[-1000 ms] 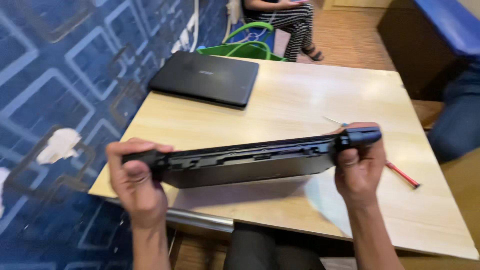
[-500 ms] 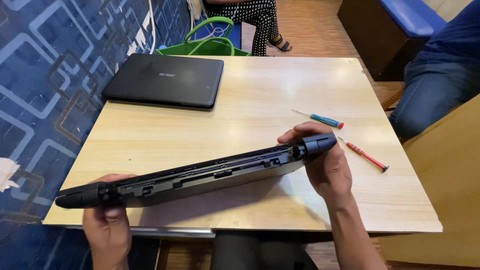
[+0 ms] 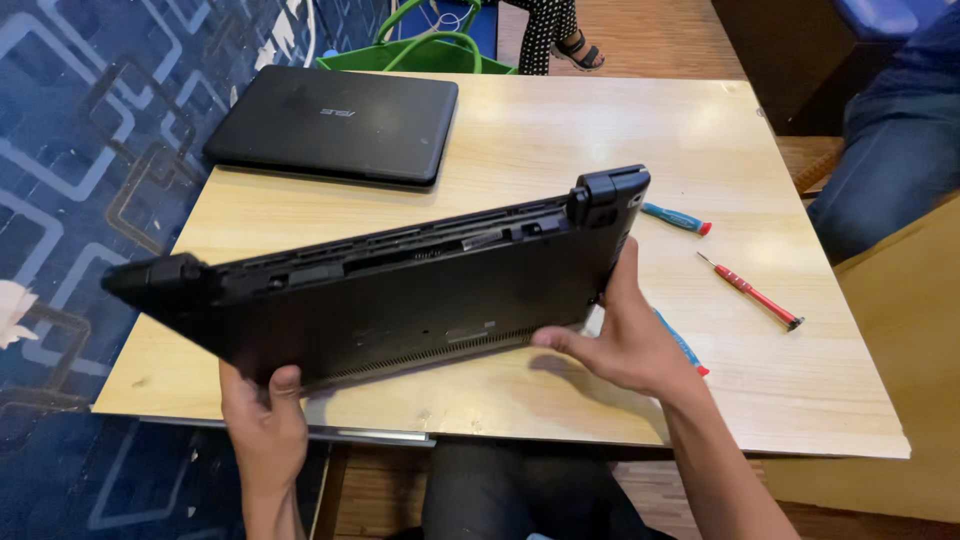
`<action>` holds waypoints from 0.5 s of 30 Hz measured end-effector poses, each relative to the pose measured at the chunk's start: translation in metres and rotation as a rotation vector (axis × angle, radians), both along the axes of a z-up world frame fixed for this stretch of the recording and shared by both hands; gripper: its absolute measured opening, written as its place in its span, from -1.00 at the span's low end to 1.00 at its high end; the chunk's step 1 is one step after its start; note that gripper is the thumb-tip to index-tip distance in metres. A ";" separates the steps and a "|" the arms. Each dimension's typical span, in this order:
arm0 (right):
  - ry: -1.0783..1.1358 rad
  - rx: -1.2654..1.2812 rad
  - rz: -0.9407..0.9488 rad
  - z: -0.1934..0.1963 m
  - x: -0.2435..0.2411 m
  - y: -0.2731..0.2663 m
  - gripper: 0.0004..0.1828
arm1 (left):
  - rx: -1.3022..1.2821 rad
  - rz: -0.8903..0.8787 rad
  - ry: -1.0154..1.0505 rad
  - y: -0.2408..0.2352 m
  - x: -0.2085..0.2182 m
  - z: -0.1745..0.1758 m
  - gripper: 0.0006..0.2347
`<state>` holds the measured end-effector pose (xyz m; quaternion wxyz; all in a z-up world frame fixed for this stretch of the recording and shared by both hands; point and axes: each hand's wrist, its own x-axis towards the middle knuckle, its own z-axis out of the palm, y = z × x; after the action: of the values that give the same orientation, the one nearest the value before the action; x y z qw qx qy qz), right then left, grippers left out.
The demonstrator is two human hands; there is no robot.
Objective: The person connects internal cables on the laptop motherboard, places the bottom case over the components, and snaps it into place. The person then opens the laptop lid and adjusts the screen bezel area.
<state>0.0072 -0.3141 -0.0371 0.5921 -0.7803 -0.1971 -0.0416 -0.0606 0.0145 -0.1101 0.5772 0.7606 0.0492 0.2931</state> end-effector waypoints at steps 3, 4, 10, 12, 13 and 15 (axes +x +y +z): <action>-0.034 -0.279 -0.157 -0.016 -0.002 0.011 0.03 | 0.102 0.077 0.193 -0.026 -0.003 0.027 -0.17; -0.149 -0.287 -0.222 -0.025 -0.002 0.014 0.11 | 0.255 0.185 0.382 -0.035 -0.003 0.035 0.22; -0.117 -0.297 -0.182 -0.009 -0.016 0.035 0.43 | 0.536 0.202 0.299 -0.045 0.001 0.030 0.29; -0.149 -0.284 -0.200 -0.010 -0.013 0.037 0.38 | 0.535 0.212 0.269 -0.046 0.004 0.034 0.28; -0.180 -0.270 -0.221 -0.011 -0.013 0.037 0.33 | 0.537 0.219 0.238 -0.047 0.004 0.035 0.26; -0.227 -0.308 -0.256 -0.023 -0.006 0.037 0.32 | 0.537 0.251 0.260 -0.048 0.008 0.026 0.27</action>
<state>0.0009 -0.2774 -0.0604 0.4301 -0.8703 -0.1659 -0.1735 -0.0526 -0.0335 -0.0837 0.3045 0.9047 0.1367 0.2649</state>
